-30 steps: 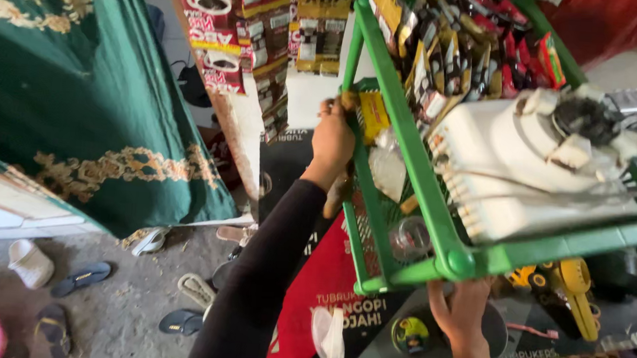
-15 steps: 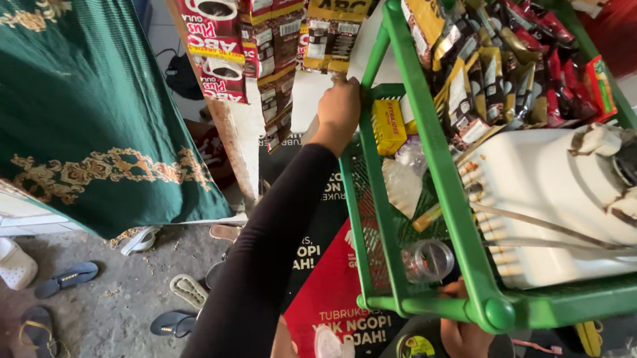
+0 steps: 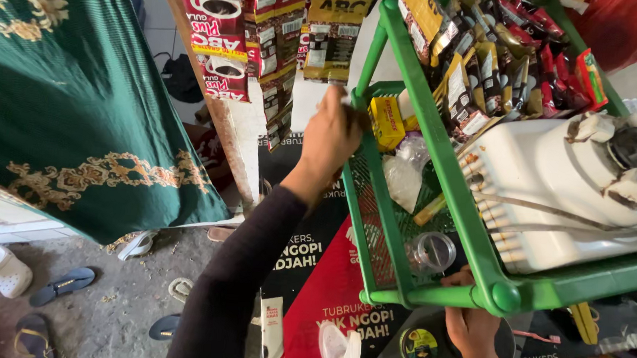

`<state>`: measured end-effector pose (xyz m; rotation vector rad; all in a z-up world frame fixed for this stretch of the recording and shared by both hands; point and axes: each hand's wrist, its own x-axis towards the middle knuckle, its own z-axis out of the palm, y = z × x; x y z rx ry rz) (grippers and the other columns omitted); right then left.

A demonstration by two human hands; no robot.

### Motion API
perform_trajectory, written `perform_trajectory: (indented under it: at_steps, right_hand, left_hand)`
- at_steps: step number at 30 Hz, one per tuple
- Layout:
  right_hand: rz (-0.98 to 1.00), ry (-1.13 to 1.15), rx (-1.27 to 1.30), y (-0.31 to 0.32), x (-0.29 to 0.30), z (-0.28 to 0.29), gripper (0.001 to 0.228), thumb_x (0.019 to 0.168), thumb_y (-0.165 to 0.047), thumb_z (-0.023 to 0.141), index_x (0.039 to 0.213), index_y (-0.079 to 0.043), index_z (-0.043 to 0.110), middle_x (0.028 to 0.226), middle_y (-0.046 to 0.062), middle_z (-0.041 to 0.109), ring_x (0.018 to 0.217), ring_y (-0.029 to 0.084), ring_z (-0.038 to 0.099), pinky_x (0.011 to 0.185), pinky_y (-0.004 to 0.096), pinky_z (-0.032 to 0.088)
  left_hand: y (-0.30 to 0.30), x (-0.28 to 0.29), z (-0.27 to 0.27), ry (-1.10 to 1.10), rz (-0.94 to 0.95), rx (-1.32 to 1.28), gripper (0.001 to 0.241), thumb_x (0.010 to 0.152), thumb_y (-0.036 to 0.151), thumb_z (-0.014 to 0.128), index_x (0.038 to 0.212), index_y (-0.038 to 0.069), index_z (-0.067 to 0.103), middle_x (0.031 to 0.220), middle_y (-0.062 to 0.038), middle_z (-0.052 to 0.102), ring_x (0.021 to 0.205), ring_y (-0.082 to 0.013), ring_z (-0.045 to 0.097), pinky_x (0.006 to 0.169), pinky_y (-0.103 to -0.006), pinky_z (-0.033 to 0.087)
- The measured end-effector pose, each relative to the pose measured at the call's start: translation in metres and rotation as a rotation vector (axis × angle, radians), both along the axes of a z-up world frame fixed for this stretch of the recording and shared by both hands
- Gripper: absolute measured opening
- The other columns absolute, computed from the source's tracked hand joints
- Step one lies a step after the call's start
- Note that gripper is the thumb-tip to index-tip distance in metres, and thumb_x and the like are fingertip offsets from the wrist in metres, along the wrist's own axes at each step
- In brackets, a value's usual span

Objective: The person organizes a green plastic cart by arranging packets of coffee and other items on the top shelf, then moves to the lower shelf to place a small container and a yellow tool. The person then wipes the cart's frame with a cloth.

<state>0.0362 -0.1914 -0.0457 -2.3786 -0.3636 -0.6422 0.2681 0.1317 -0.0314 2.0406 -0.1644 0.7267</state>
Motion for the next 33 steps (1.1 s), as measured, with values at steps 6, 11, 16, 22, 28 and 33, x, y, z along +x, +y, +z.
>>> perform_trajectory:
  at_steps: [6,11,16,22,28,33]
  right_hand:
    - [-0.039,0.042,-0.021,-0.003,0.001,-0.009,0.010,0.080,-0.012,0.070,0.087,-0.004,0.069,0.092,0.012,0.064,0.093,0.026,0.060,0.089,0.041,0.046]
    - [0.103,0.004,0.087,-0.009,0.002,-0.012,0.016,0.079,-0.005,0.065,0.095,-0.005,0.068,0.099,0.010,0.066,0.102,0.028,0.062,0.096,0.040,0.046]
    - [0.019,0.028,0.009,-0.009,-0.001,-0.015,0.016,0.079,-0.004,0.067,0.095,-0.006,0.070,0.104,0.013,0.065,0.100,0.029,0.063,0.094,0.041,0.048]
    - [0.070,-0.001,0.039,-0.012,-0.002,-0.014,0.017,0.079,-0.002,0.065,0.095,-0.006,0.070,0.105,0.014,0.064,0.101,0.032,0.062,0.093,0.042,0.047]
    - [0.061,0.083,0.107,-0.013,-0.002,-0.020,0.013,0.082,0.001,0.065,0.093,-0.006,0.068,0.094,0.011,0.066,0.093,0.028,0.063,0.090,0.042,0.048]
    - [0.108,0.076,0.265,-0.010,0.000,-0.020,0.008,0.087,-0.001,0.062,0.094,-0.003,0.066,0.089,0.008,0.065,0.081,0.021,0.064,0.078,0.037,0.051]
  left_hand:
    - [-0.044,0.071,0.010,-0.174,0.275,0.659,0.054,0.091,0.005,0.058,0.145,0.005,0.053,0.156,-0.011,0.035,0.102,-0.0387,0.069,0.068,-0.0412,0.057]
    - [-0.060,0.102,0.000,0.206,0.240,1.317,0.042,0.092,0.008,0.058,0.134,0.007,0.065,0.171,-0.008,0.027,0.088,-0.0250,0.069,0.059,-0.0350,0.053]
    - [-0.065,0.138,-0.010,0.276,0.110,1.186,0.027,0.099,0.019,0.057,0.118,0.009,0.073,0.117,-0.009,0.071,0.095,-0.0255,0.072,0.064,-0.0433,0.054]
    - [-0.023,0.145,-0.027,0.011,-0.102,1.005,0.018,0.089,0.015,0.060,0.099,0.008,0.073,0.104,-0.012,0.072,0.088,-0.0284,0.073,0.071,-0.0402,0.058]
    - [-0.003,0.120,-0.009,-0.009,-0.177,0.848,0.019,0.094,0.013,0.058,0.109,0.008,0.068,0.104,-0.009,0.071,0.086,-0.0312,0.072,0.071,-0.0445,0.058]
    - [0.009,0.063,0.001,-0.259,-0.130,0.561,0.026,0.095,0.007,0.059,0.121,0.007,0.065,0.128,-0.009,0.065,0.108,-0.0309,0.067,0.088,-0.0417,0.057]
